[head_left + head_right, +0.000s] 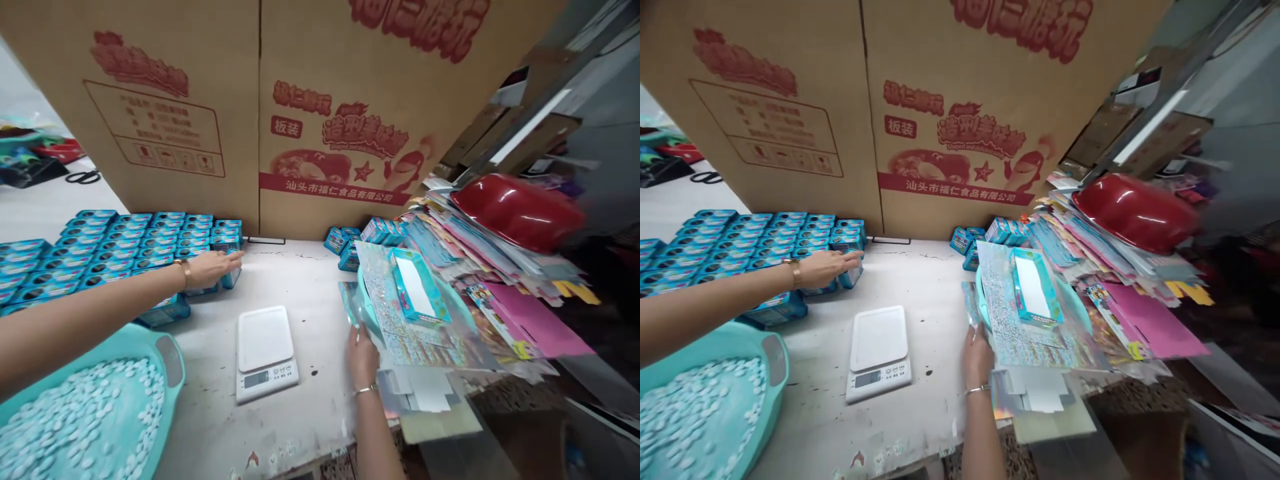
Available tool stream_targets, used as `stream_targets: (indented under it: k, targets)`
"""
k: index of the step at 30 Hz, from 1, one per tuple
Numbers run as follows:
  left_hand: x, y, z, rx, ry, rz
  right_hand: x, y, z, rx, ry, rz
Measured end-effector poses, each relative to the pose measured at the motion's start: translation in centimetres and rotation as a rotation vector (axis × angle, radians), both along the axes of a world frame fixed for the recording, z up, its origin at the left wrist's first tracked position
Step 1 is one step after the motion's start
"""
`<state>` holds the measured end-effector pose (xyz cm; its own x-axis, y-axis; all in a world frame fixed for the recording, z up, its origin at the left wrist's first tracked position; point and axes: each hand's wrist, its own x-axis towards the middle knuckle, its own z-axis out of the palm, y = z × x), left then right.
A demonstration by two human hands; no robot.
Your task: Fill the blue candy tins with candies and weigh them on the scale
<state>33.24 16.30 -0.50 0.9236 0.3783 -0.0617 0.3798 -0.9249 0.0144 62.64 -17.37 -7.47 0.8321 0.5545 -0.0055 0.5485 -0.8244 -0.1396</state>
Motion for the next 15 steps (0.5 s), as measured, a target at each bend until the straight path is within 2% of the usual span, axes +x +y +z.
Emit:
stream_targets:
  k: [5, 8, 15]
  targets:
    - [1.0, -1.0, 0.1, -0.037, 0.029, 0.119, 0.3, 0.2, 0.1, -0.033, 0.003, 0.001]
    - [2.1, -1.0, -0.1, -0.002, 0.009, 0.176, 0.0, 0.2, 0.0, -0.071, -0.028, 0.031]
    - [4.3, 0.2, -1.9, 0.085, -0.128, 0.331, 0.4, 0.1, -0.2, -0.153, -0.045, 0.174]
